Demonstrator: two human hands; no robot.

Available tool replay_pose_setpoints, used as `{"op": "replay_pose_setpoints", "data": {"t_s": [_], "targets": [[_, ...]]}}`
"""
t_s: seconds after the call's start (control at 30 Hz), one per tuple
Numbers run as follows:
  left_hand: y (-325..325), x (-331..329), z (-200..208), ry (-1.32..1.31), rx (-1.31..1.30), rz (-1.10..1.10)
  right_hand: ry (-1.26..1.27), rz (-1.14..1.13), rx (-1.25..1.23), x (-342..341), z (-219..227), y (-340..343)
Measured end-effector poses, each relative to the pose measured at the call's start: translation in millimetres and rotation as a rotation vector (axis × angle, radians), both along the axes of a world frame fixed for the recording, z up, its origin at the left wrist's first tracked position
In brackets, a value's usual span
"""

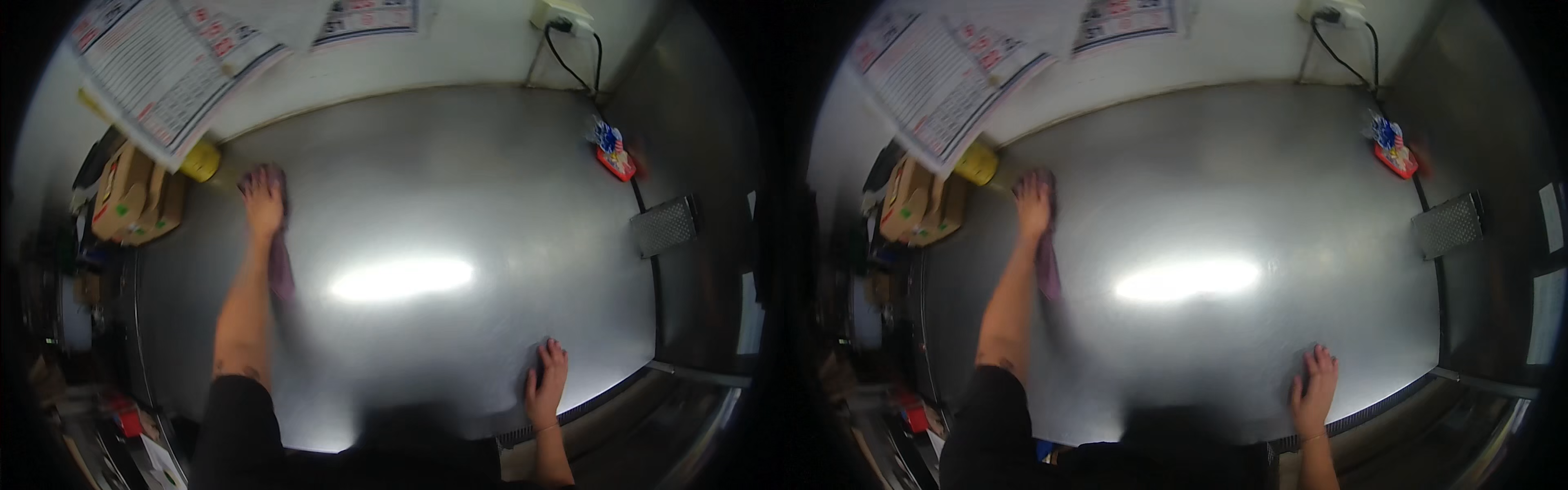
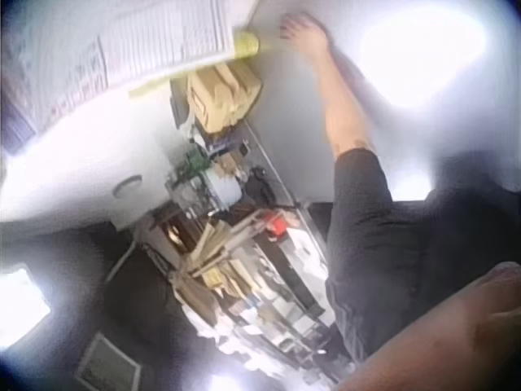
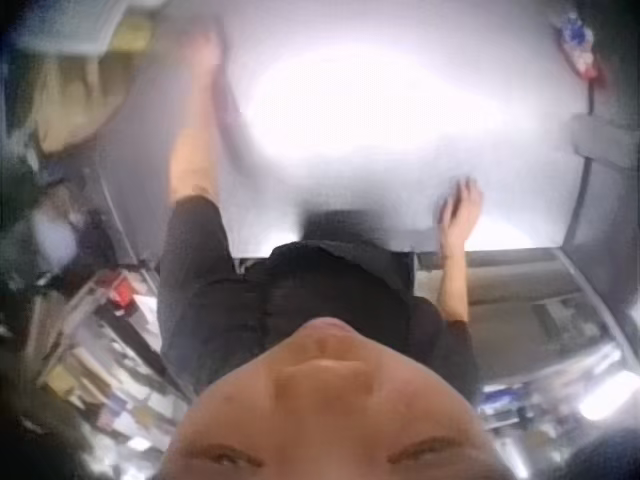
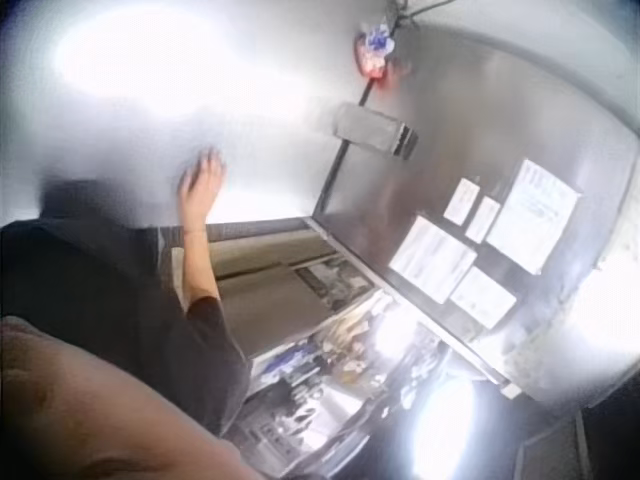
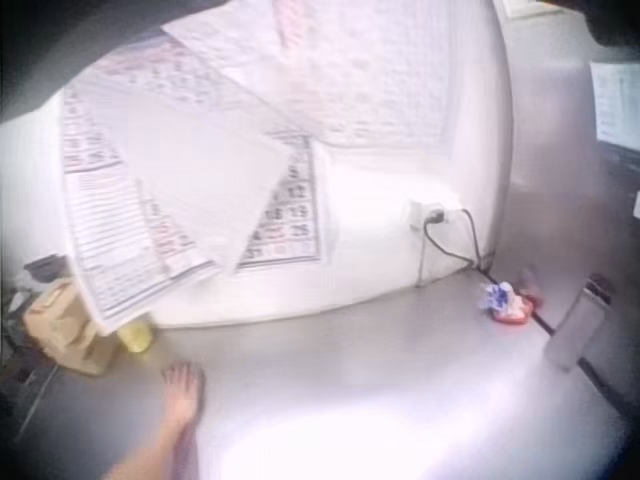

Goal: The person wipes down a stainless steel prep table with a cloth, gathers various vegetables including peppers, onions, and cabbage into a container, and then moves to a sink to rinse kitchen tools and prepare a liquid mixture in a bucket using a whisk and measuring cups.

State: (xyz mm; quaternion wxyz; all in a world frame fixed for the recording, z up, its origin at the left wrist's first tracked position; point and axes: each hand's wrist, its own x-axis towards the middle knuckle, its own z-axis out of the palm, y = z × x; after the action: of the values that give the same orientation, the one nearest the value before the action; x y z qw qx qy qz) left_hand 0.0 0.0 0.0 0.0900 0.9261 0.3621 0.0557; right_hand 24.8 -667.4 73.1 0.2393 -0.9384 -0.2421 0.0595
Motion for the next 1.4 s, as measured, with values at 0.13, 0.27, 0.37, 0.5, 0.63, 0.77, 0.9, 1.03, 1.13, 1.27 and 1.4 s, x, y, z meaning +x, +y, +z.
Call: {"op": "replay_pose_setpoints", "data": {"t_s": [0.13,0.27,0.37,0.5,0.63,0.77,0.9,1.03,1.13,1.27,1.4], "targets": [[20.4,135.7,-10.5,-0.213,0.178,-0.06,-0.07,0.042,-0.068,20.5,-13.5,12.5],[-85.0,241.0,-2.4,-0.31,0.124,-0.485,-0.042,0.031,-0.076,17.1,-9.4,12.2],[-213.1,245.5,10.6,-0.383,0.047,-0.753,-0.012,0.021,-0.084,11.6,-1.9,13.3],[-398.0,164.0,13.5,-0.296,-0.168,-0.991,-0.02,-0.137,0.387,10.1,-24.1,-9.1],[-528.1,34.4,39.2,-0.239,-0.365,-1.365,-0.141,-0.562,0.92,0.2,-41.6,-27.6],[-573.3,-40.6,31.6,-0.168,-0.43,-1.422,-0.159,-0.684,0.863,-53.9,-40.0,-92.8],[-613.6,-30.4,7.9,-0.162,-1.05,-1.267,0.223,-0.798,0.568,-166.9,-46.9,-178.3],[-664.9,51.2,73.7,-0.527,-1.338,-0.911,0.488,-0.999,0.287,-253.0,-87.9,-289.1],[-643.1,135.3,24.7,-0.392,-0.236,-1.02,0.621,-1.314,0.216,-319.1,-168.2,-339.6],[-777.7,134.8,10.2,-0.304,-0.193,-1.325,1.019,-1.78,0.248,-416.8,-193.5,-420.7],[-912.0,84.4,-30.3,0.218,-0.521,-1.346,0.923,-1.91,0.454,-376.8,-205.3,-501.4]]}}
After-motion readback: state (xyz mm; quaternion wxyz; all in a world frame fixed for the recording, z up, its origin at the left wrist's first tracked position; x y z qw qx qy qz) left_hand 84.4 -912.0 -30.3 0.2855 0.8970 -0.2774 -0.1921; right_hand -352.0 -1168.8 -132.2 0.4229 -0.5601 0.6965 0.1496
